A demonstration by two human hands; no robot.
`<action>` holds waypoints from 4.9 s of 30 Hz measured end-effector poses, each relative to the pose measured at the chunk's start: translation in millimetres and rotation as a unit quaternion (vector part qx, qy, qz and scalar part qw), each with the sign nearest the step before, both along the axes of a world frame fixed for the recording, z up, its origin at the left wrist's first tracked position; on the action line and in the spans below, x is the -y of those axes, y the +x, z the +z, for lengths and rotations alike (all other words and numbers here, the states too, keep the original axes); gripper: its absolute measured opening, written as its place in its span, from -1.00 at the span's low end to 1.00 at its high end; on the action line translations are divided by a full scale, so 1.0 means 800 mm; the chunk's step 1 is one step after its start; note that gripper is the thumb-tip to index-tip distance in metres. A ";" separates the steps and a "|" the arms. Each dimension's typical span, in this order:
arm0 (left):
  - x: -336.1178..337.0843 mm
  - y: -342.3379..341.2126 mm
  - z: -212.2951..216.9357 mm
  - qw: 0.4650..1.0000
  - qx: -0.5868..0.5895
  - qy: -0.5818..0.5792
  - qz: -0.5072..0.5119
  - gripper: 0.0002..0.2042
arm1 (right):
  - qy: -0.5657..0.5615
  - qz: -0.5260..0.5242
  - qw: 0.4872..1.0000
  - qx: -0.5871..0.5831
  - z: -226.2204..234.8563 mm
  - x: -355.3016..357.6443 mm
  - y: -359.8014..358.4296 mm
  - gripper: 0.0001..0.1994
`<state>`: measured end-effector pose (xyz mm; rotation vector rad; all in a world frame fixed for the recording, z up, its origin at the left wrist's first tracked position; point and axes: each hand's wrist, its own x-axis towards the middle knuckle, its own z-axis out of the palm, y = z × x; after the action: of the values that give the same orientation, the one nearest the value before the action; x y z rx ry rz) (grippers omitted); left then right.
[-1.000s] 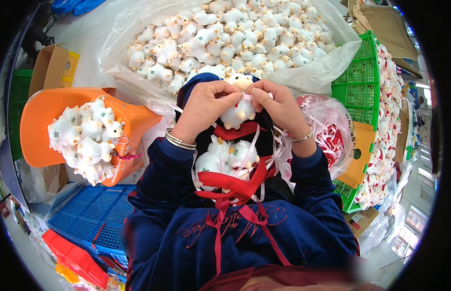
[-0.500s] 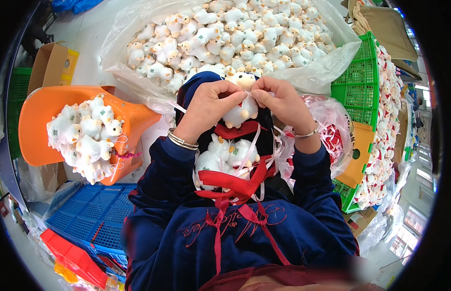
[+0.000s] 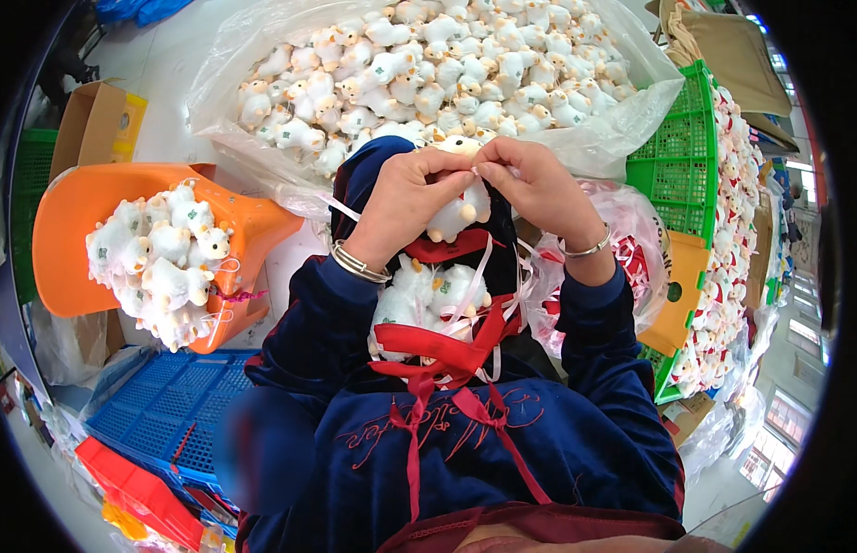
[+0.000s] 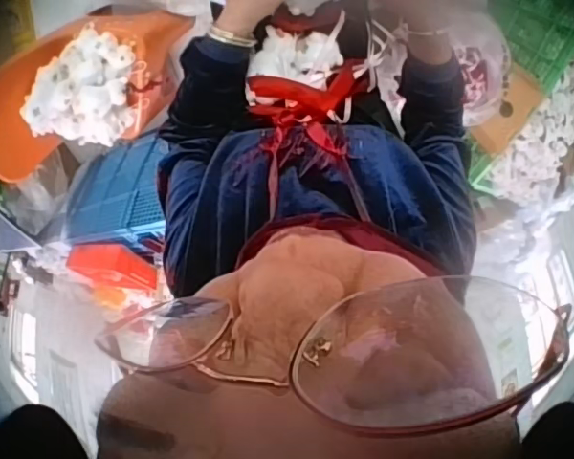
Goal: The person ties red ribbons around the necks of small white plush toys. They pick up each plush, wrap the ribbon, and tie a bow by hand, repeating the process for multiple items.
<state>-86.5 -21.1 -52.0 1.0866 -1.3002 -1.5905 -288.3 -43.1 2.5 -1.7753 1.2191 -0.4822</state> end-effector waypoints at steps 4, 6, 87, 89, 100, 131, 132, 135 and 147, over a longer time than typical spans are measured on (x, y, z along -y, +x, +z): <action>-0.001 -0.004 0.004 1.000 0.017 0.003 0.001 -0.78 | -0.016 0.023 0.999 -0.025 0.006 0.001 -0.004 -0.84; -0.002 -0.004 0.005 1.000 0.020 -0.011 0.007 -0.78 | -0.024 0.029 0.999 -0.017 0.006 0.000 -0.006 -0.84; -0.014 -0.018 -0.031 0.988 0.051 -0.092 0.112 -0.89 | 0.110 -0.069 0.991 0.037 -0.045 -0.004 -0.033 -0.74; -0.017 -0.016 -0.033 0.989 0.033 -0.076 0.120 -0.91 | 0.110 -0.077 0.989 0.059 -0.040 -0.007 -0.028 -0.77; -0.015 0.000 -0.024 0.993 0.047 -0.079 0.071 -0.91 | -0.009 -0.149 0.988 0.026 -0.052 -0.016 -0.016 -0.81; -0.013 0.001 -0.033 0.990 0.043 -0.116 0.066 -0.89 | 0.270 -0.088 0.931 0.231 -0.032 -0.031 -0.019 -0.88; -0.012 0.000 -0.034 0.994 0.031 -0.085 0.063 -0.88 | 0.277 -0.092 0.927 0.236 -0.031 -0.027 -0.021 -0.88; -0.007 -0.001 -0.032 0.995 0.020 -0.072 0.059 -0.88 | 0.302 -0.104 0.917 0.240 -0.030 -0.022 -0.023 -0.87; -0.008 0.000 -0.034 0.998 -0.009 -0.038 0.059 -0.88 | 0.343 -0.089 0.896 0.267 -0.032 -0.013 -0.028 -0.85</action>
<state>-86.8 -15.0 -79.4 1.0791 -1.2507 -1.4503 -310.9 -32.6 -23.3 -0.8548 0.9837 -0.5159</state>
